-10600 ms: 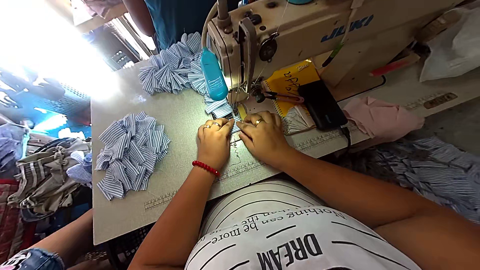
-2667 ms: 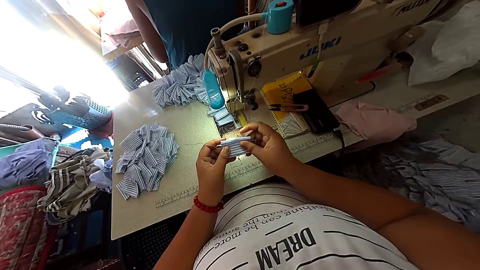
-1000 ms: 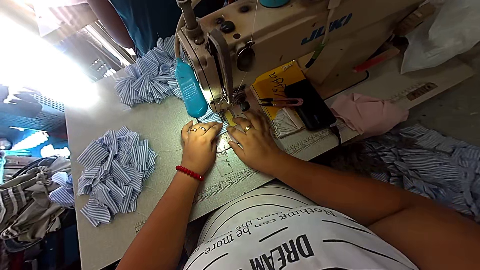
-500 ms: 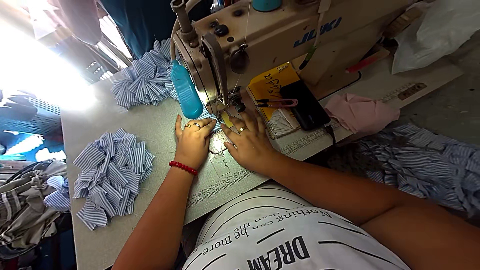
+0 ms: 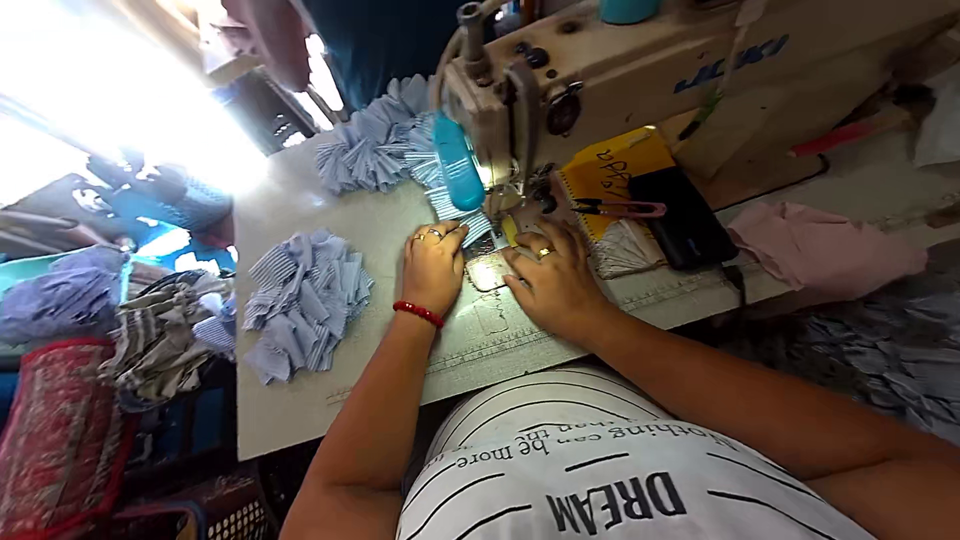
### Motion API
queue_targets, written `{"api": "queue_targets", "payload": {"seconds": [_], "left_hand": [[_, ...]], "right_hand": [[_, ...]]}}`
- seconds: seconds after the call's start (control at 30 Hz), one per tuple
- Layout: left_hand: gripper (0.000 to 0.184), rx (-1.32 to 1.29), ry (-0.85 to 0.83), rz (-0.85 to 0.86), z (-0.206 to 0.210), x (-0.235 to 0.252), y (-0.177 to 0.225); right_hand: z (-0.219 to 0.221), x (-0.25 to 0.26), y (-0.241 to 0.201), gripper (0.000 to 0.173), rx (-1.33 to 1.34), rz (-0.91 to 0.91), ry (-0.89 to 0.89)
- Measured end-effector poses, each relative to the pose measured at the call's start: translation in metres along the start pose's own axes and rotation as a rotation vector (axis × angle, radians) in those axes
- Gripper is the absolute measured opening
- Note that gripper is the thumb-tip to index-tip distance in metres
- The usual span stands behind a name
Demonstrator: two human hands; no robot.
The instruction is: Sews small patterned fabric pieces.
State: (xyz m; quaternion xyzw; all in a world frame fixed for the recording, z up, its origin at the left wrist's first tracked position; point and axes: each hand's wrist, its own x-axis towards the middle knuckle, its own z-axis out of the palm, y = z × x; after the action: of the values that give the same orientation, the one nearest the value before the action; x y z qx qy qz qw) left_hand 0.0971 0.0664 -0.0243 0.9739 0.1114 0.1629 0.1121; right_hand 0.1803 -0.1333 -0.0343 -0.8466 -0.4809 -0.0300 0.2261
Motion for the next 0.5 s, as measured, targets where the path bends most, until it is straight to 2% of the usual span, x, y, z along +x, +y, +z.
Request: {"api": "queue_targets", "payload": {"seconds": [0.07, 0.1, 0.23, 0.33, 0.5], "left_hand": [[0.027, 0.074, 0.121, -0.089, -0.021, -0.023, -0.011], [0.028, 0.147, 0.129, -0.164, -0.034, -0.035, -0.018], [0.038, 0.327, 0.017, -0.450, -0.062, -0.067, -0.039], [0.031, 0.372, 0.008, -0.500, -0.063, -0.071, -0.045], [0.028, 0.295, -0.013, -0.602, -0.068, -0.060, -0.039]], "right_hand": [[-0.001, -0.001, 0.002, 0.039, 0.023, -0.009, 0.019], [-0.002, -0.001, 0.003, 0.039, 0.032, -0.010, 0.015], [-0.003, -0.001, 0.001, 0.037, 0.031, -0.024, -0.003], [-0.003, -0.001, 0.001, 0.037, 0.033, -0.029, 0.004], [-0.003, -0.006, 0.003, 0.034, 0.040, -0.028, 0.039]]}}
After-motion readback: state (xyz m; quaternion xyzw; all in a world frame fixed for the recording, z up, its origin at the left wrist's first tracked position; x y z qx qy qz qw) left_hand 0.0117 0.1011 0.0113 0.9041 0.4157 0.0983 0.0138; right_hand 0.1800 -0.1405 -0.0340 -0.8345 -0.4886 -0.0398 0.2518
